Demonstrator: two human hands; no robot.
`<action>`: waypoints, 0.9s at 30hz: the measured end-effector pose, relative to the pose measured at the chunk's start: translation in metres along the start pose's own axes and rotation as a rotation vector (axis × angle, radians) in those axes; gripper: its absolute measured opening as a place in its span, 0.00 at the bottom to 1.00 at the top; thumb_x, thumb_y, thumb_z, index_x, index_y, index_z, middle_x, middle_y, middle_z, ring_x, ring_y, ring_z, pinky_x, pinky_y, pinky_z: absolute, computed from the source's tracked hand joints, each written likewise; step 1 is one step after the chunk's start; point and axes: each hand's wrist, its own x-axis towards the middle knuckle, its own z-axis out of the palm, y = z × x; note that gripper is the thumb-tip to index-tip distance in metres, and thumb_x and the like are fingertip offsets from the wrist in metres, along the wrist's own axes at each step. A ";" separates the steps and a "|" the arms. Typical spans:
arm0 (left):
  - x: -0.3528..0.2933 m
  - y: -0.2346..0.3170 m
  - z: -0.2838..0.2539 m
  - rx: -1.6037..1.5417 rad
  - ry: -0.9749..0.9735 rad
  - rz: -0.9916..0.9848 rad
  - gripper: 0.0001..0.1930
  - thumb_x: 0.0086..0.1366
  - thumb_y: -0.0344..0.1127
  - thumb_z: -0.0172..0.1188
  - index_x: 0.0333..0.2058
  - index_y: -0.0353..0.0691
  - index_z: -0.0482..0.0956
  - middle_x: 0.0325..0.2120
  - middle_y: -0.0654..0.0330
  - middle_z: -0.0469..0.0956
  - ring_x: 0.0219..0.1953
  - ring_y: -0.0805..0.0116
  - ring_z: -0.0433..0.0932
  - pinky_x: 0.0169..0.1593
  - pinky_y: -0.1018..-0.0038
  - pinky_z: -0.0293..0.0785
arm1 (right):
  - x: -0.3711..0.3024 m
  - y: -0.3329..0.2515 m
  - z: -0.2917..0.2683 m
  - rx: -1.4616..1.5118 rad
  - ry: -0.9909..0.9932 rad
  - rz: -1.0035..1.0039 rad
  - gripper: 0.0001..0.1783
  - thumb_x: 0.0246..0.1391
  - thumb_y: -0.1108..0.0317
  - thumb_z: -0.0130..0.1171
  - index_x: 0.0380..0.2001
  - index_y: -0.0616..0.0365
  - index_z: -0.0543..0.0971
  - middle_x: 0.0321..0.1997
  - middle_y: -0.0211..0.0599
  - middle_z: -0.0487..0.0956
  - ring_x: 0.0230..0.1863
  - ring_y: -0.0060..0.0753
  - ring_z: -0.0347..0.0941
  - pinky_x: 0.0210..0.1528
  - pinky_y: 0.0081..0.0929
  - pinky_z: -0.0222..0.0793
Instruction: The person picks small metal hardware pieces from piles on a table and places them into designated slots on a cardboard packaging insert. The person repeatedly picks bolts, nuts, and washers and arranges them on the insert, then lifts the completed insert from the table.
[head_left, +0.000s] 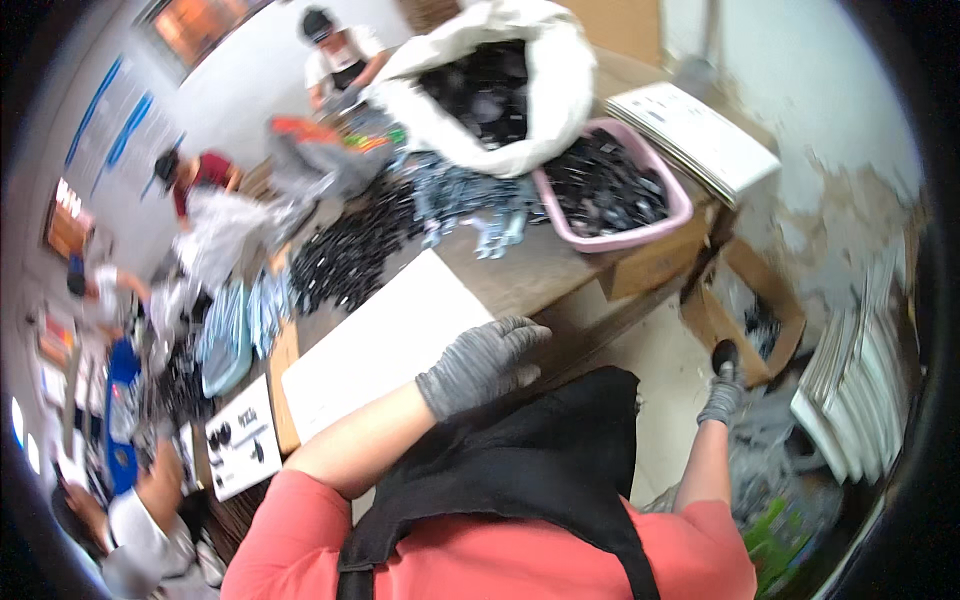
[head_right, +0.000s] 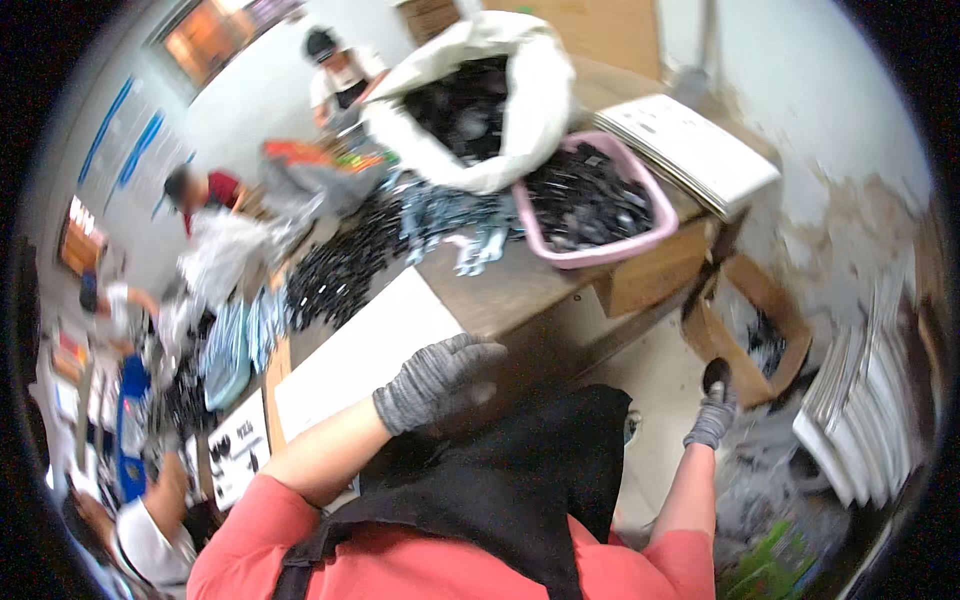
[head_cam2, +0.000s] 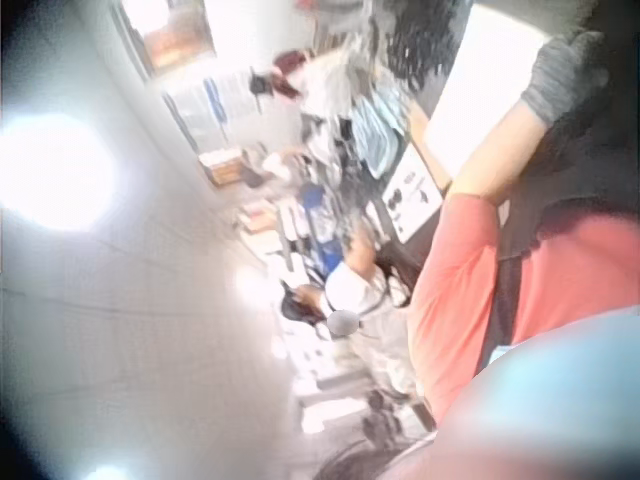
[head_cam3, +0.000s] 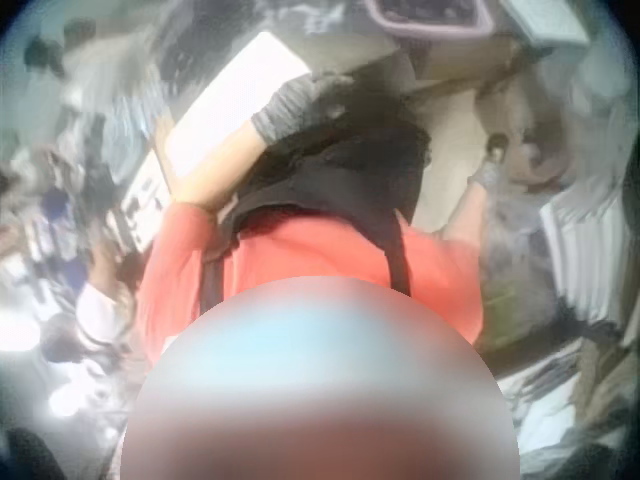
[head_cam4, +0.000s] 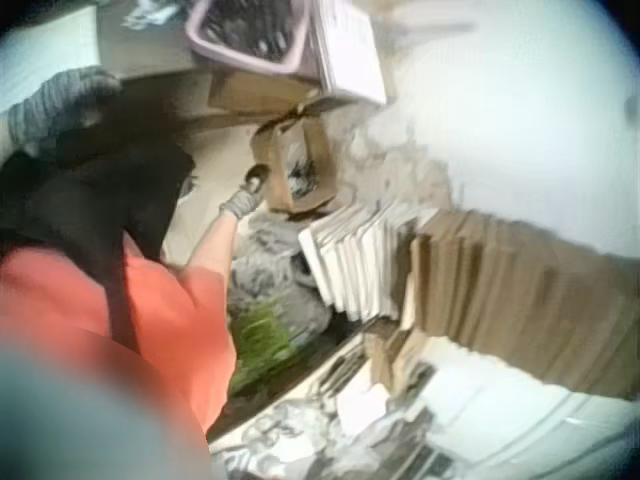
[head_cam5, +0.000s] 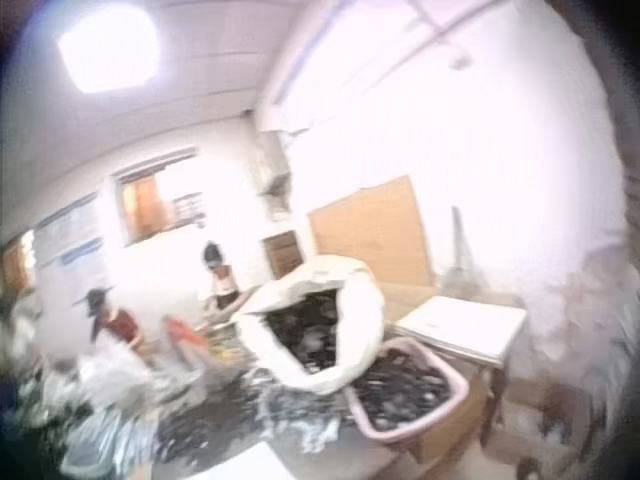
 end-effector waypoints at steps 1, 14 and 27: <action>-0.032 -0.004 -0.013 -0.051 0.044 0.020 0.23 0.54 0.32 0.59 0.50 0.38 0.68 0.40 0.51 0.73 0.43 0.55 0.73 0.47 0.67 0.69 | -0.008 -0.052 0.003 0.105 -0.038 -0.050 0.20 0.51 0.56 0.55 0.41 0.60 0.74 0.27 0.31 0.76 0.23 0.26 0.68 0.27 0.25 0.64; -0.264 -0.040 0.002 -1.774 0.679 -0.388 0.41 0.55 0.58 0.57 0.60 0.44 0.49 0.47 0.51 0.69 0.38 0.60 0.77 0.30 0.78 0.75 | -0.389 -0.391 0.143 -0.103 -1.787 -0.697 0.14 0.53 0.64 0.47 0.38 0.57 0.79 0.33 0.41 0.80 0.34 0.30 0.77 0.36 0.24 0.72; -0.364 -0.101 -0.003 -0.664 1.383 -0.804 0.13 0.63 0.33 0.53 0.46 0.38 0.73 0.41 0.58 0.75 0.43 0.69 0.74 0.47 0.73 0.72 | -0.265 -0.462 0.310 -0.047 -0.970 -1.625 0.14 0.43 0.73 0.56 0.38 0.58 0.75 0.35 0.39 0.76 0.37 0.36 0.73 0.43 0.30 0.68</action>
